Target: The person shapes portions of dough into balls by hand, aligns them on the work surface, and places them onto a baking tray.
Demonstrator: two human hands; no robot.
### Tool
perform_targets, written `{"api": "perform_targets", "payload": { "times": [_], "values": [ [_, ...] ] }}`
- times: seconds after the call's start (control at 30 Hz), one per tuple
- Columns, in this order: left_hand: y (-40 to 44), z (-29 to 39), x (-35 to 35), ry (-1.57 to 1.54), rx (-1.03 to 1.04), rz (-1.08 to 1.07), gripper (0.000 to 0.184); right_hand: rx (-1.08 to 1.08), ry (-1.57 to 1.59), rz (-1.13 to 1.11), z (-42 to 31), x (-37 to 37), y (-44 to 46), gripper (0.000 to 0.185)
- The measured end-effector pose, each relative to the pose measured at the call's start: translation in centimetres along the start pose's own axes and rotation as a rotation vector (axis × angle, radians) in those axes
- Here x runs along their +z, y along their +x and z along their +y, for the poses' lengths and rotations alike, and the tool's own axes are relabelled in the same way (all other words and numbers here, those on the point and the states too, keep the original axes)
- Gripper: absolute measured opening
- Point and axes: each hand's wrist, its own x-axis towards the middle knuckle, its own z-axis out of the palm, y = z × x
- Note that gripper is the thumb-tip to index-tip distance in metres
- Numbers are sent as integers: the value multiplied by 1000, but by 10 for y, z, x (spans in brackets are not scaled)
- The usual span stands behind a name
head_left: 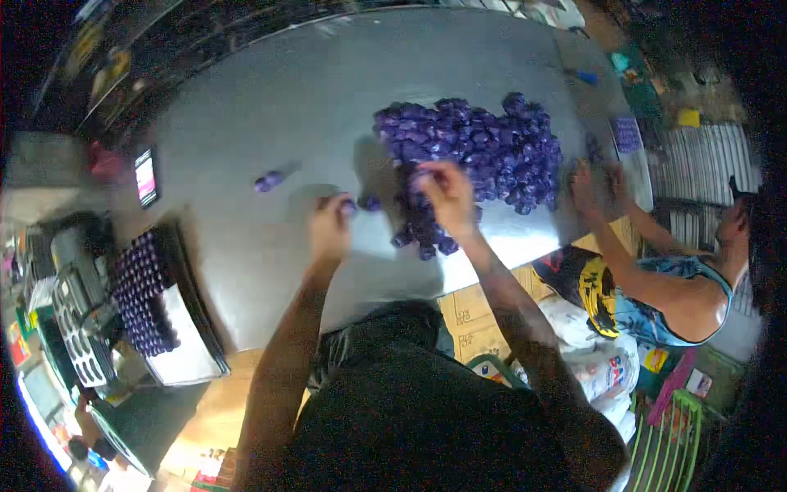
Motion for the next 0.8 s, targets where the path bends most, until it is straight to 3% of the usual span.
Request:
{"api": "perform_targets", "payload": {
  "times": [0.03, 0.07, 0.13, 0.17, 0.2, 0.27, 0.3, 0.33, 0.4, 0.43, 0.5, 0.53, 0.6, 0.7, 0.77, 0.8],
  "values": [
    [-5, -15, -20, -176, -116, 178, 34, -9, -44, 19, -9, -2, -6, 17],
    [-22, -11, -53, -156, -108, 212, 34, -16, -78, 35, -17, -2, -18, 14],
    [-85, 11, -122, 203, 165, 181, 26, 185, -115, -68, -3, 15, -62, 13],
    [-117, 22, -150, 328, 255, 190, 23, 178, -255, -178, 13, 27, -92, 17],
    [-143, 10, -166, 309, 106, 192, 27, 155, -406, -280, 27, 40, -119, 22],
    [-198, -27, -202, 255, -198, 178, 34, -310, -670, -120, 30, 75, -182, 20],
    [-226, -50, -222, 224, -353, 163, 38, -326, -666, -132, 28, 81, -199, 20],
    [-254, -61, -235, 510, -265, 157, 48, -396, -789, -209, 26, 85, -214, 20],
    [-261, -76, -254, 788, -172, 162, 57, -538, -1038, -357, 26, 93, -224, 22],
    [-246, -81, -264, 824, -157, 63, 62, -549, -1041, -361, 24, 103, -212, 22],
    [-205, -91, -281, 892, -130, -138, 70, -567, -1084, -248, 28, 131, -162, 23],
    [-174, -84, -281, 891, -127, -126, 70, -578, -1103, -183, 34, 144, -143, 23],
    [-128, -59, -266, 806, -216, 80, 62, -545, -993, -204, 60, 159, -129, 23],
    [-179, -116, -239, 507, -234, 56, 57, -410, -796, -254, 84, 149, -146, 24],
    [-159, -114, -241, 358, -217, 67, 54, -545, -847, -293, 88, 135, -150, 24],
    [-138, -97, -252, 484, -159, 74, 49, -567, -859, -312, 87, 137, -146, 24]
  ]
}}
